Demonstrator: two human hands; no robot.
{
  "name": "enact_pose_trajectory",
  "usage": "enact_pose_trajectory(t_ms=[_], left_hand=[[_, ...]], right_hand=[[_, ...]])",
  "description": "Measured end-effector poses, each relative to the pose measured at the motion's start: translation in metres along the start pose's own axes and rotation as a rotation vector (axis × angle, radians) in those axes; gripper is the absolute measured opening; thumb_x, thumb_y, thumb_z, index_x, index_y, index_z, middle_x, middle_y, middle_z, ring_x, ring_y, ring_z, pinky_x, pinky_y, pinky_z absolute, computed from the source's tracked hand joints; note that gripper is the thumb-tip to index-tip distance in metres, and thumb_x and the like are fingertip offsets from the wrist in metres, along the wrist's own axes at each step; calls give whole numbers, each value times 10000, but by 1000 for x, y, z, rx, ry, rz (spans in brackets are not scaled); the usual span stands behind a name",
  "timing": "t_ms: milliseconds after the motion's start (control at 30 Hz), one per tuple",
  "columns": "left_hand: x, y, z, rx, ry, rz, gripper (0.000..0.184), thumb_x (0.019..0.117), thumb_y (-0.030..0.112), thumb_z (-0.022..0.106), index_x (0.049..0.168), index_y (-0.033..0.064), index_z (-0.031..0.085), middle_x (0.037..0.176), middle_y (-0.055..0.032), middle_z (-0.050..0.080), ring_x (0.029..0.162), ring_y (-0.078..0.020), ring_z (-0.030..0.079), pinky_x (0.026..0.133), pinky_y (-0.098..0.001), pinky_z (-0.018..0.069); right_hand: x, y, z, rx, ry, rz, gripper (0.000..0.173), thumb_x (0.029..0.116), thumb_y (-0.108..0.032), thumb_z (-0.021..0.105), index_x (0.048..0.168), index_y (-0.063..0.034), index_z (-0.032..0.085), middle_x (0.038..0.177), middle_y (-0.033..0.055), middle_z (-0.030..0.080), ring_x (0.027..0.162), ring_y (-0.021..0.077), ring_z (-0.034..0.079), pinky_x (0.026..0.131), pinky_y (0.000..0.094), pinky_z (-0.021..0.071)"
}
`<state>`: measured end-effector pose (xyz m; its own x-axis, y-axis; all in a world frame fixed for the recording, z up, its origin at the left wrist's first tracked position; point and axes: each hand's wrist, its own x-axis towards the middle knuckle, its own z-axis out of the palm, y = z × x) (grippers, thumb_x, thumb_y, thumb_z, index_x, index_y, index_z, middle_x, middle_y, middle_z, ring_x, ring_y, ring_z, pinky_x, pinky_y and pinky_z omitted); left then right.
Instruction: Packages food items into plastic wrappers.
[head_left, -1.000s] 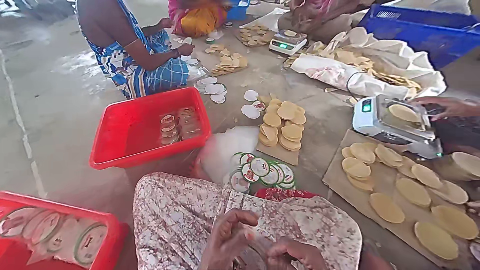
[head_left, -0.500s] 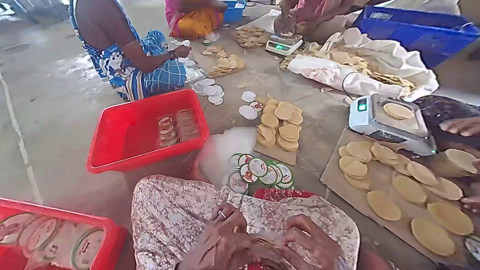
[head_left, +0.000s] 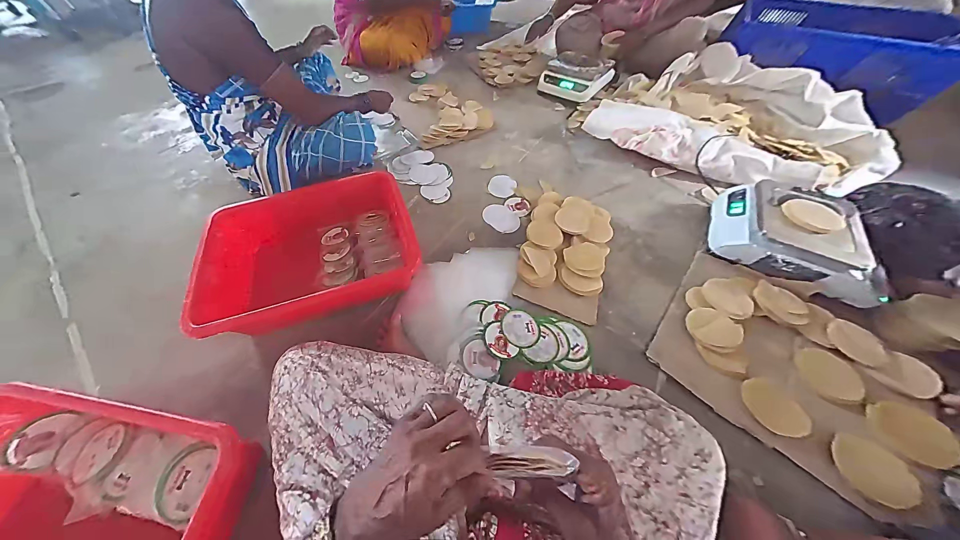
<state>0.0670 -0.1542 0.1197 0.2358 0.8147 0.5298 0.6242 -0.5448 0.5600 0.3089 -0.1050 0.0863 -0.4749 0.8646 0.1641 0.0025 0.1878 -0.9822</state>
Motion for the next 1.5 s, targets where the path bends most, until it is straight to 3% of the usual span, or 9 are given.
enact_pose_trajectory(t_ms=[233, 367, 433, 533, 667, 833, 1067, 1333, 1500], left_hand=[[-1, -6, -40, -118, 305, -178, 193, 978, 381, 676, 958, 189, 668, 1027, 70, 669, 1094, -55, 622, 956, -227, 531], [3, 8, -10, -124, 17, -169, 613, 913, 569, 679, 1312, 107, 633, 1339, -73, 637, 1310, -181, 559, 1062, -352, 506], [5, 14, 14, -89, 0, -123, 438, 984, 476, 625, 1175, 88, 697, 1141, -69, 719, 1153, -186, 645, 990, -337, 527], [11, 16, 20, -276, 255, -119, 188, 1036, 249, 595, 955, 110, 692, 860, 6, 689, 867, -77, 649, 839, -224, 527], [18, 3, -14, -367, 547, -244, 115, 1024, 278, 616, 1050, 198, 695, 965, 100, 698, 911, -3, 669, 832, -181, 569], [-2, -2, -10, -268, 60, -291, 201, 1030, 263, 607, 1082, 113, 729, 999, 12, 741, 969, -71, 680, 887, -260, 564], [2, -1, -9, -82, -260, -231, 197, 1014, 224, 597, 1121, 119, 725, 961, -31, 746, 875, -172, 707, 785, -362, 574], [37, 15, 12, 61, -123, 58, 212, 1045, 201, 537, 955, 116, 709, 805, -28, 660, 780, -178, 649, 722, -315, 536], [38, 5, -26, -140, 313, -164, 163, 1051, 217, 554, 1041, 120, 684, 948, 27, 699, 888, -17, 657, 814, -189, 558]], right_hand=[[5, 2, -12, -306, 38, 5, 171, 819, -175, 811, 926, -51, 764, 882, -5, 769, 854, -10, 712, 824, 211, 597], [5, -5, -7, -391, -70, -42, 173, 843, -175, 791, 903, -18, 750, 863, 67, 757, 837, 101, 722, 805, 301, 601], [6, -10, 5, -451, -136, -87, 182, 866, -204, 757, 867, -22, 741, 806, 101, 733, 779, 188, 714, 732, 378, 588], [5, -7, 9, -400, -168, -76, 235, 917, -277, 750, 865, -47, 749, 801, 70, 729, 790, 159, 700, 743, 357, 582], [0, -2, 2, -358, -71, 15, 199, 847, -249, 795, 887, -57, 760, 844, 36, 757, 811, 85, 719, 768, 306, 602], [1, -5, 3, -284, -50, 9, 191, 867, -222, 794, 910, -40, 757, 875, 31, 757, 852, 40, 708, 813, 249, 596], [1, -5, 6, -401, -154, -98, 245, 896, -264, 764, 883, -20, 759, 832, 87, 746, 820, 149, 706, 781, 314, 578], [-4, -4, 12, -357, -106, -67, 266, 904, -280, 758, 895, -15, 739, 812, 83, 726, 784, 131, 699, 743, 323, 593], [-3, -9, 0, -424, -54, -12, 277, 864, -306, 789, 885, -32, 757, 823, 73, 745, 805, 114, 710, 768, 312, 590]])
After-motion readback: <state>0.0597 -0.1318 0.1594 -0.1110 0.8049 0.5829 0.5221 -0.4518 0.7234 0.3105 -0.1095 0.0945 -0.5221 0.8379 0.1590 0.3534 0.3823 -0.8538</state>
